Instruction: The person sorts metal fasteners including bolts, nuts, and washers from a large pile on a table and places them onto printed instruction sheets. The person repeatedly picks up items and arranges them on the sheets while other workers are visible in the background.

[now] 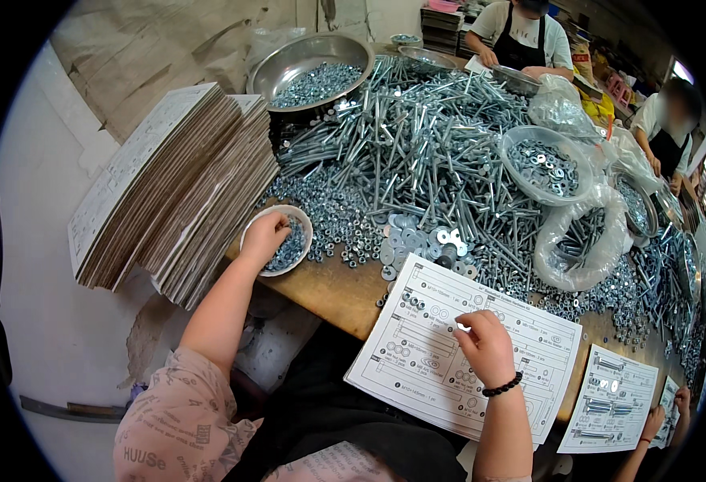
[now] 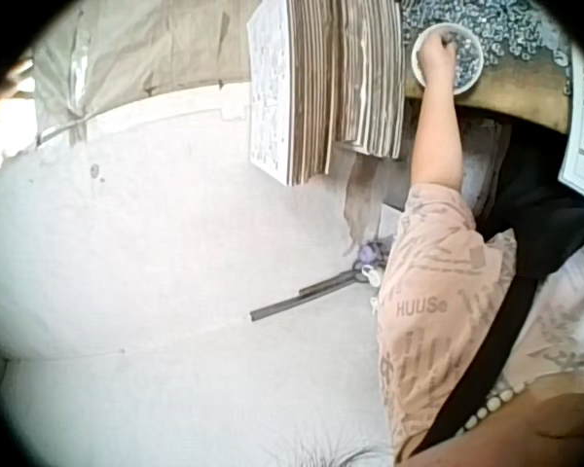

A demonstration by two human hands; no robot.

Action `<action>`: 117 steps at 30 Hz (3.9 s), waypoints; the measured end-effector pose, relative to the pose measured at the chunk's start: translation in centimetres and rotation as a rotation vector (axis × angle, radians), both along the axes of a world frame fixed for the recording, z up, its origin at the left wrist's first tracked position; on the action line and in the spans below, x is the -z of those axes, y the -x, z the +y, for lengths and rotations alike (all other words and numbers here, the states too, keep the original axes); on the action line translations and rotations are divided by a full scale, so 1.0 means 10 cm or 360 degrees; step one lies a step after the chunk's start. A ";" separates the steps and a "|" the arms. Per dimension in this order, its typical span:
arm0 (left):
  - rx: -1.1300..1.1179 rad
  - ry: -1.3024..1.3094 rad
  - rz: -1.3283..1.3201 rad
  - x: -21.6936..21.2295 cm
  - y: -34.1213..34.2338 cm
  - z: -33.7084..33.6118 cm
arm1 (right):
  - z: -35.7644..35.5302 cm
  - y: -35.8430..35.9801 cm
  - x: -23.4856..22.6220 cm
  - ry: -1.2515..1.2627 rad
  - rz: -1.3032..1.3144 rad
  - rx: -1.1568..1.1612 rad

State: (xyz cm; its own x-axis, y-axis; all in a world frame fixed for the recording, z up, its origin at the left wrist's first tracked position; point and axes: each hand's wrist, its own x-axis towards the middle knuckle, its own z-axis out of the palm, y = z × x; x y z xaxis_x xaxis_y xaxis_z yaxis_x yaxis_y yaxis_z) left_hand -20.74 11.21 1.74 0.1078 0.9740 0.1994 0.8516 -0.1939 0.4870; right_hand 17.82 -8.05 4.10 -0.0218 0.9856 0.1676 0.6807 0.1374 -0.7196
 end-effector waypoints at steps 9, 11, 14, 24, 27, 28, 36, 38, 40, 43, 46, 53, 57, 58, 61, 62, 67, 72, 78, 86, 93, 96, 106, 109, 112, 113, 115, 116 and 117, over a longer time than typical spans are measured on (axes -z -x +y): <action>-0.0137 -0.0022 0.0242 -0.11 -0.11 -0.07 | 0.01 0.02 -0.04 0.0041 -0.0098 -0.0060; -0.0182 -0.0038 0.0369 -0.08 -0.08 -0.07 | 0.01 -0.03 -0.08 0.0056 -0.0091 -0.0002; -0.0240 -0.0049 0.0523 -0.09 -0.11 -0.05 | -0.02 -0.17 -0.08 0.0006 -0.0064 0.0067; 0.0771 -0.0005 -0.0021 -0.31 -1.42 -0.50 | 0.00 -0.18 -0.08 0.0083 -0.0005 0.0144; 0.1291 0.0232 0.0014 -0.20 -1.98 -0.73 | 0.07 -0.10 -0.02 0.0066 -0.0013 0.0136; 0.1474 0.0274 0.0120 -0.19 -2.12 -0.78 | 0.08 -0.08 0.00 0.0069 -0.0026 0.0139; 0.1510 0.0137 0.0540 -0.06 -2.42 -0.83 | 0.08 -0.12 0.19 0.0036 -0.0278 0.0178; 0.1399 0.0090 0.0387 -0.08 -2.36 -0.79 | 0.06 -0.13 0.27 -0.0044 -0.0370 0.0190; 0.1346 0.0009 0.0357 -0.07 -2.27 -0.75 | 0.08 -0.10 0.35 -0.0070 -0.0502 0.0172; 0.1395 -0.0181 0.0478 -0.03 -2.18 -0.78 | 0.10 0.00 0.37 -0.0094 -0.0652 0.0104; 0.1477 -0.0360 0.0527 0.01 -2.15 -0.90 | 0.09 0.07 0.36 -0.0163 -0.0724 0.0069; 0.1448 -0.0434 0.0626 0.05 -2.09 -0.99 | 0.06 0.11 0.38 -0.0135 -0.0832 0.0141; 0.1403 -0.0440 0.0609 0.04 -2.06 -1.00 | 0.10 0.12 0.41 -0.0187 -0.0783 0.0133; 0.1401 -0.0438 0.0617 0.05 -2.05 -1.00 | 0.10 0.14 0.41 -0.0194 -0.0781 0.0130; 0.1395 -0.0425 0.0624 0.05 -2.05 -1.01 | 0.11 0.16 0.41 -0.0202 -0.0775 0.0123; 0.1391 -0.0415 0.0615 0.05 -2.04 -1.01 | 0.11 0.17 0.42 -0.0197 -0.0772 0.0121; 0.1304 -0.0418 0.0487 0.04 -1.97 -0.99 | 0.13 0.18 0.34 -0.0168 -0.0745 0.0126; 0.0897 -0.0435 0.0144 -0.14 -1.48 -0.67 | 0.09 -0.07 0.29 -0.0136 -0.0561 0.0294; 0.0225 -0.0208 0.0269 -0.19 -0.48 -0.28 | 0.00 -0.41 0.22 -0.0111 -0.0445 0.0370; 0.0018 -0.0299 0.0227 -0.29 -0.41 0.36 | -0.04 -0.52 0.21 -0.0083 -0.0369 0.0452; -0.0379 0.0067 0.0728 -0.20 -0.64 1.24 | -0.12 -0.60 0.21 0.0006 -0.0279 0.0525; -0.0349 0.0210 0.0841 -0.15 -0.73 1.34 | -0.14 -0.71 0.18 0.0035 -0.0351 0.0548; -0.0321 0.0272 0.0942 -0.01 -0.63 1.50 | 0.41 -1.53 0.13 -0.0230 -0.0694 0.0746; -0.0321 0.0250 0.0958 -0.01 -0.58 1.52 | 0.70 -1.71 0.03 -0.0343 -0.0830 0.0750; -0.0264 0.0181 0.0934 -0.13 -0.56 1.43 | 0.95 -1.86 0.02 -0.0279 -0.1222 0.0767; -0.0253 0.0015 0.0883 -0.10 -0.48 1.44 | 1.02 -1.86 -0.01 -0.0078 -0.1412 0.0805; -0.0212 -0.0075 0.0870 -0.19 -0.46 1.39 | 1.14 -1.86 -0.01 0.0408 -0.1606 0.1022; -0.0158 -0.0117 0.0905 -0.17 -0.46 1.41 | 1.19 -1.89 0.04 0.0555 -0.1650 0.1126; -0.0102 -0.0161 0.0940 -0.13 -0.46 1.44 | 1.22 -1.92 0.07 0.0602 -0.1678 0.1156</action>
State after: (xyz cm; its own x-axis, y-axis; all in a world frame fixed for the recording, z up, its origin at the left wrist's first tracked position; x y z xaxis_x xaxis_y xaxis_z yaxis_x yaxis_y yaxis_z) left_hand -16.09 25.61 3.02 0.1704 0.9614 0.2159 0.9839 -0.1541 -0.0901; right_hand 36.98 4.16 3.40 0.5752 0.8105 0.1109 0.7647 -0.5809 0.2791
